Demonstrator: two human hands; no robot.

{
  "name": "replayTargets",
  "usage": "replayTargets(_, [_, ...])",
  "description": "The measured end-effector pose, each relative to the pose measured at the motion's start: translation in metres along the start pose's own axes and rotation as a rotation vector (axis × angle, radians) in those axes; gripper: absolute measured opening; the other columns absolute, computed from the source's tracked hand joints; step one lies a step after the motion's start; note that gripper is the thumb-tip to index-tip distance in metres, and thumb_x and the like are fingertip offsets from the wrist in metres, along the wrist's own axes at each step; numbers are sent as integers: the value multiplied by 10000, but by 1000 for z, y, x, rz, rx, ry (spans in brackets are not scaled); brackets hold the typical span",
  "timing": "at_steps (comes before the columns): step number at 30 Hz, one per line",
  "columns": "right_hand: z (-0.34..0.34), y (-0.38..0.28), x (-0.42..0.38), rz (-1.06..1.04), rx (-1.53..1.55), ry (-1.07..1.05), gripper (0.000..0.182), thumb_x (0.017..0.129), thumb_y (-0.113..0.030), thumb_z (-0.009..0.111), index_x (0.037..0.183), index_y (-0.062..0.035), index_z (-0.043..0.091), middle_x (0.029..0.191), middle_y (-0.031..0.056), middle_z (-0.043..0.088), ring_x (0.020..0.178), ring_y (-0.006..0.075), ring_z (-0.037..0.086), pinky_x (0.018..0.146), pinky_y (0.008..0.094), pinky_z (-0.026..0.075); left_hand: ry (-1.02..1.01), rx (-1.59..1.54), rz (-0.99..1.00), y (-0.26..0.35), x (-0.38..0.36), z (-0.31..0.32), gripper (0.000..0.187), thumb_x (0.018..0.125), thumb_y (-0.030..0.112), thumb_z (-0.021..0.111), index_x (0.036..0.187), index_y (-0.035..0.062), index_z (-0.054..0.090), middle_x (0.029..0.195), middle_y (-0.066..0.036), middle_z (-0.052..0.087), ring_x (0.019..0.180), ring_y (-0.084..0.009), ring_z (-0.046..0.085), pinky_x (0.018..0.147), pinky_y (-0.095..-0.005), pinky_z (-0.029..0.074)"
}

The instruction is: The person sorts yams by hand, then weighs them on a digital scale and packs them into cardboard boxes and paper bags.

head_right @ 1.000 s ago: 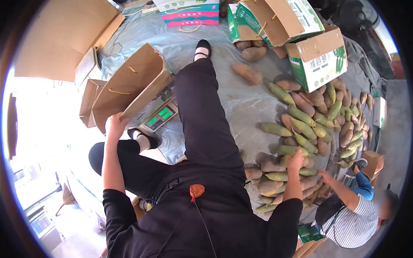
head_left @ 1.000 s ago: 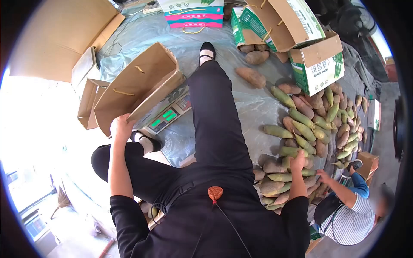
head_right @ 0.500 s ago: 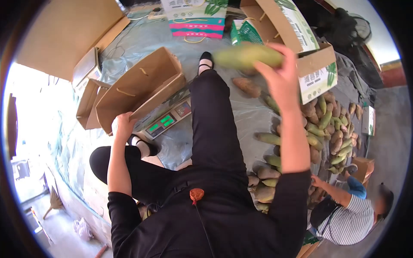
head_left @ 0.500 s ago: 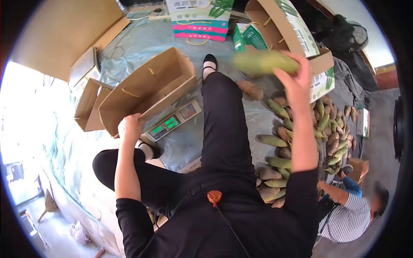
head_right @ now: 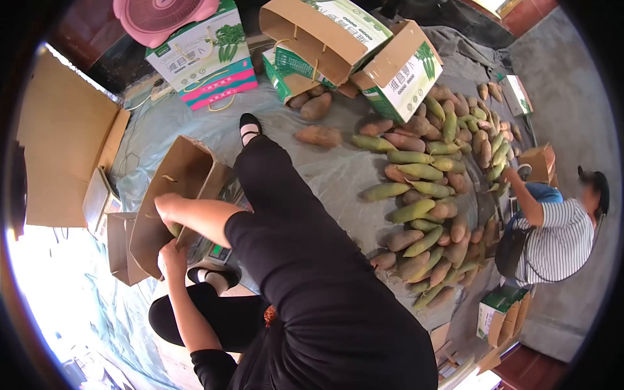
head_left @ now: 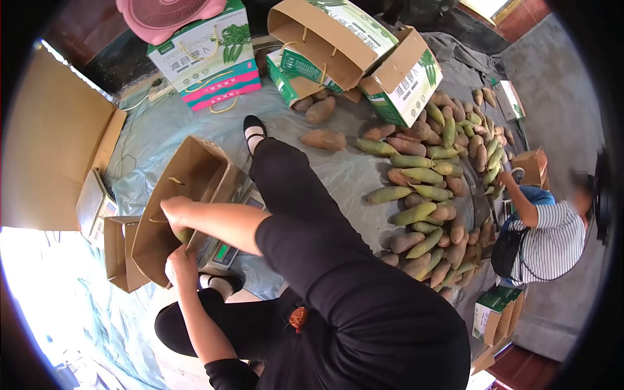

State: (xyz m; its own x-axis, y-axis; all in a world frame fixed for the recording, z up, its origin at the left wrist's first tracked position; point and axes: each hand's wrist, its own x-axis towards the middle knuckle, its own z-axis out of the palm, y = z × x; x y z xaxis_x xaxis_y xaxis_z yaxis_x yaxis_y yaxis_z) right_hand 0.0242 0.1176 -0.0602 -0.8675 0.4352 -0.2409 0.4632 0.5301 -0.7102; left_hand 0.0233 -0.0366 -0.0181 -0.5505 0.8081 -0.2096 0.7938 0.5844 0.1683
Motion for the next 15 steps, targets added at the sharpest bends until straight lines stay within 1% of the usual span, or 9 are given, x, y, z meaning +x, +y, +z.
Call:
replayTargets(1, [7,2,6,40,-79,-133,386,586,-101,748,963,-55,675,1009,144,663,966,303,634,757,399,534,-9,3,14,1,0,-1,208,744,156,640,929,67,668,812,-196,641,797,-363,622,715,-427,480])
replayTargets(2, [17,5,7,115,-75,-68,317,641,-85,723,957,-67,703,1055,125,659,988,274,632,782,366,536,-11,-16,13,2,-1,-3,192,749,160,636,916,70,666,801,-192,637,784,-363,620,704,-428,478])
replayTargets(3, [-8,-7,-15,201,-181,-152,274,688,-81,679,961,-84,701,1038,106,668,982,262,637,775,369,539,-13,-36,10,3,0,-2,178,754,165,632,903,72,664,790,-189,634,771,-363,617,692,-428,476])
replayTargets(4, [-14,-7,-18,168,-171,-134,264,685,-97,687,949,-83,699,1026,109,670,976,271,637,766,371,539,-43,-16,-32,0,2,-1,167,753,172,631,883,71,655,770,-185,625,753,-366,608,670,-429,472])
replayTargets(5, [-15,-4,-18,136,-162,-115,256,683,-114,695,937,-83,698,1014,112,672,970,279,637,756,374,539,-12,-32,21,-1,0,0,177,740,161,640,887,63,651,764,-181,625,752,-369,605,663,-427,472])
replayTargets(7, [-35,0,-29,-68,-130,-21,265,690,-166,703,934,-65,674,980,110,671,937,280,639,733,381,524,-11,-90,62,0,1,-1,184,729,143,645,893,59,649,764,-184,626,756,-370,607,664,-425,473])
replayTargets(9, [-67,7,-60,-251,111,249,247,700,-173,690,925,-76,657,901,115,669,895,280,640,722,389,501,1,-94,64,-3,2,4,195,722,141,653,896,54,655,782,-186,639,765,-360,620,667,-414,477])
replayTargets(13, [-133,58,-132,-360,365,679,201,739,-157,654,931,-95,648,900,134,656,858,281,639,731,374,500,10,-85,114,-4,2,4,212,715,136,660,901,34,658,801,-189,647,775,-358,627,677,-406,482])
replayTargets(15, [-154,102,-182,-201,455,825,189,761,-152,650,932,-73,638,908,129,654,813,248,644,721,345,508,35,-134,127,-2,2,6,231,712,120,656,921,20,654,812,-190,652,788,-350,633,692,-395,484])
